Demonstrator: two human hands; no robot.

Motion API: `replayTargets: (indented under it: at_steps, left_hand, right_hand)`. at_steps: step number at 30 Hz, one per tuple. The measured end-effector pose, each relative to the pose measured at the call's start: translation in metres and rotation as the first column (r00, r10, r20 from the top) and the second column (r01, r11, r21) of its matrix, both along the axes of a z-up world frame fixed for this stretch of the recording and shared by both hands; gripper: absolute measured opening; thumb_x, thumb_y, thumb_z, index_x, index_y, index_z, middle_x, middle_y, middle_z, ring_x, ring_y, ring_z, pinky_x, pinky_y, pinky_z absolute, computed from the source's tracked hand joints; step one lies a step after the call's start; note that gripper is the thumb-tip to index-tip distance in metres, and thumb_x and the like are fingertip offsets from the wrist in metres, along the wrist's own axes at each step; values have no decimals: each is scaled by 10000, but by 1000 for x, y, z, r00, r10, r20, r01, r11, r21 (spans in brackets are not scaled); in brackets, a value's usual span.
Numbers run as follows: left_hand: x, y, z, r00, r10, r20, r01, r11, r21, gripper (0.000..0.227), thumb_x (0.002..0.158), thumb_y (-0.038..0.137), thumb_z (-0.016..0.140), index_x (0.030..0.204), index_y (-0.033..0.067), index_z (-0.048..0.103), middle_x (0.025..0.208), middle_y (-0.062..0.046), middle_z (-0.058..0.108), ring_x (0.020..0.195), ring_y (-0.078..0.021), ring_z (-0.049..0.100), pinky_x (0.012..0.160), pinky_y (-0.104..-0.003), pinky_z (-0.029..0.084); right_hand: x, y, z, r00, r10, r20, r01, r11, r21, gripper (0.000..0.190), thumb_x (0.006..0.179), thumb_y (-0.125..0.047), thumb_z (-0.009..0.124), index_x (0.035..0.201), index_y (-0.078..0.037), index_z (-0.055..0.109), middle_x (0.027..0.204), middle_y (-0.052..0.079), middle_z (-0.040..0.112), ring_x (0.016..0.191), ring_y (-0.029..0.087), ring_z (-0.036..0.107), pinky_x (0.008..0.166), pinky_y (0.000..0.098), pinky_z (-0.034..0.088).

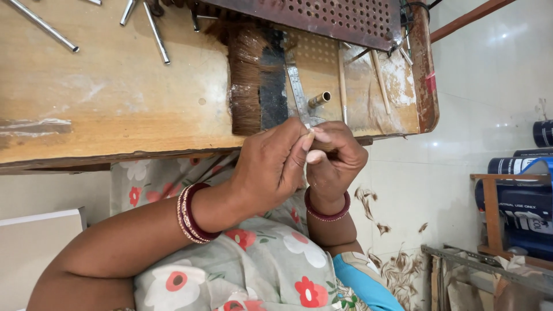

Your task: The recorder is assembling brushes by inserting hair bundles into metal ferrules at a workbench.

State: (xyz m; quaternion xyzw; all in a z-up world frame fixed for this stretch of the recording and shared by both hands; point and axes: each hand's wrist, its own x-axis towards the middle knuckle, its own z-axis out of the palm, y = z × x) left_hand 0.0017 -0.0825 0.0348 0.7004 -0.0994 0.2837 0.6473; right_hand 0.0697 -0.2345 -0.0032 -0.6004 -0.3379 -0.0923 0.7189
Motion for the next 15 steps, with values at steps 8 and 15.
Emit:
replayTargets:
  at_steps: [8,15]
  left_hand:
    - [-5,6,-13,997,77,31,-79,996,47,188,1122,153,522,985,26,508,825,-189,563,758,-380,613,655,-436,470]
    - [28,127,-6,856,515,56,-336,470,816,116,880,63,614,996,52,617,877,-166,664,726,-369,682,560,-473,529]
  right_hand:
    - [-16,28,-11,931,-270,246,308,942,-131,326,1071,-327,710,1039,-15,620,966,99,636,842,157,622,744,245,505]
    - [10,27,-18,949,-259,181,234,961,148,354,1083,-348,656,1053,-38,488,989,66,517,699,110,532,627,241,474]
